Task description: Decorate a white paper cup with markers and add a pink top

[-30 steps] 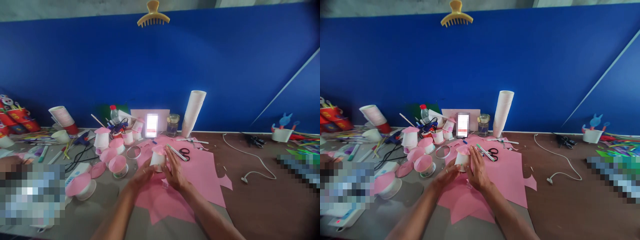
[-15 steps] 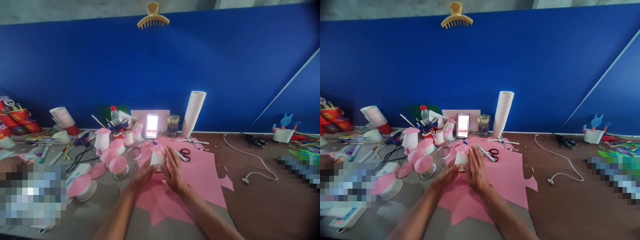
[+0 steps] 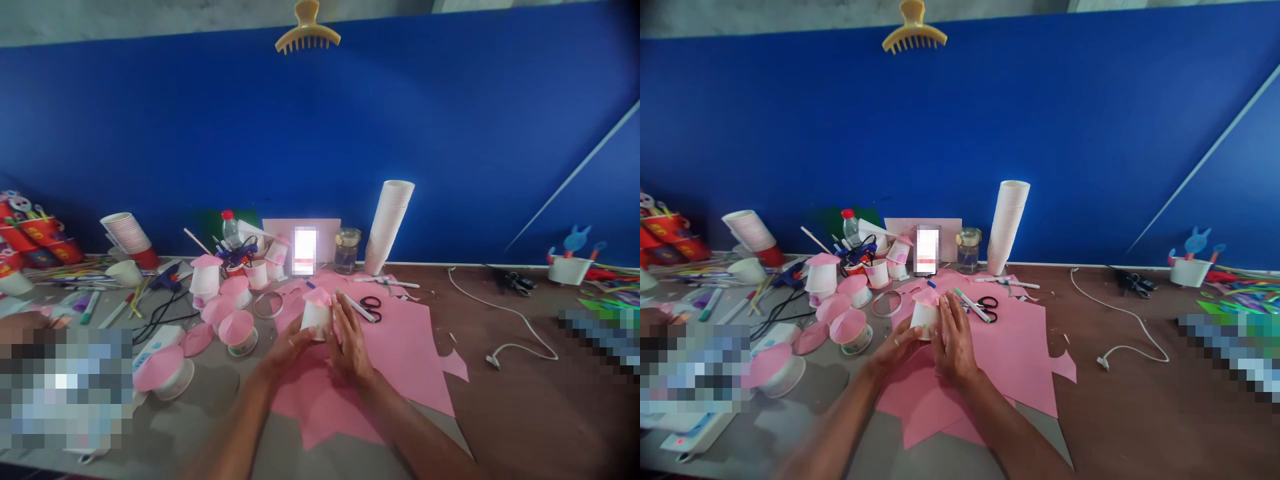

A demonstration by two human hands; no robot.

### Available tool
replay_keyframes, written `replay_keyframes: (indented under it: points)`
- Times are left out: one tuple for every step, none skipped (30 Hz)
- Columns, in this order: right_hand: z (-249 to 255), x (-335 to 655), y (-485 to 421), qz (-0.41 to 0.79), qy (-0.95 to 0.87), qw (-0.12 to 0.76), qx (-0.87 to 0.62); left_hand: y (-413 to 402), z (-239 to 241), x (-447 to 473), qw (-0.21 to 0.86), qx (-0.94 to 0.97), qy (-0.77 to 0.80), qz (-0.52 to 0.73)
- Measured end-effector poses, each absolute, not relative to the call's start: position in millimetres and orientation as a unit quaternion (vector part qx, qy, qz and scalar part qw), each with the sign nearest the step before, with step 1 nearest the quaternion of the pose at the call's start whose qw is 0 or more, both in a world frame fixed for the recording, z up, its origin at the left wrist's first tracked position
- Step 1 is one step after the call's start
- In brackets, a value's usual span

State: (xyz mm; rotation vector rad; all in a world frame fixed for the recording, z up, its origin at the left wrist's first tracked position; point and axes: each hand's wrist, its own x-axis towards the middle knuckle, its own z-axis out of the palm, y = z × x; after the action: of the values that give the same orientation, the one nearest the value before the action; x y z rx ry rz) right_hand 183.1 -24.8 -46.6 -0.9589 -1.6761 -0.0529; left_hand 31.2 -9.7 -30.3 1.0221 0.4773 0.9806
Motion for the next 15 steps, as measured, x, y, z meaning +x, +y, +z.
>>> replay_keyframes:
  points:
    - [-44, 184, -26, -0.019, -0.705, 0.576, -0.414, -10, -30, 31, 0.735, 0.458, 0.218, 0.45]
    - [-42, 185, -27, -0.015, -0.696, 0.583, -0.419, -10, -30, 31, 0.736, 0.451, 0.218, 0.454]
    - [-40, 186, -28, -0.013, -0.69, 0.589, -0.42, -9, -30, 31, 0.737, 0.446, 0.217, 0.459]
    - [-38, 187, -29, -0.012, -0.688, 0.593, -0.418, -9, -30, 31, 0.735, 0.445, 0.216, 0.463]
    - [-36, 188, -29, -0.012, -0.693, 0.592, -0.412, -8, -30, 31, 0.733, 0.448, 0.213, 0.466]
    - [-35, 188, -30, -0.012, -0.701, 0.587, -0.404, -8, -30, 31, 0.73, 0.452, 0.212, 0.466]
    - [-34, 189, -30, -0.011, -0.711, 0.582, -0.395, -7, -30, 31, 0.728, 0.458, 0.211, 0.465]
    - [-34, 189, -29, -0.01, -0.719, 0.577, -0.388, -7, -29, 32, 0.726, 0.463, 0.21, 0.464]
    - [-34, 189, -29, -0.009, -0.725, 0.573, -0.382, -7, -28, 32, 0.725, 0.465, 0.21, 0.462]
    - [-34, 189, -28, -0.009, -0.728, 0.571, -0.379, -8, -27, 32, 0.726, 0.466, 0.211, 0.46]
    - [-34, 188, -28, -0.008, -0.729, 0.572, -0.376, -8, -26, 32, 0.727, 0.465, 0.212, 0.459]
    - [-35, 188, -28, -0.007, -0.73, 0.572, -0.374, -9, -25, 32, 0.727, 0.464, 0.213, 0.459]
    - [-35, 188, -27, -0.006, -0.731, 0.571, -0.374, -9, -24, 32, 0.725, 0.465, 0.216, 0.46]
    - [-35, 188, -28, -0.006, -0.732, 0.569, -0.375, -10, -24, 32, 0.724, 0.466, 0.221, 0.458]
    - [-34, 188, -28, -0.007, -0.733, 0.567, -0.376, -10, -24, 32, 0.723, 0.467, 0.228, 0.455]
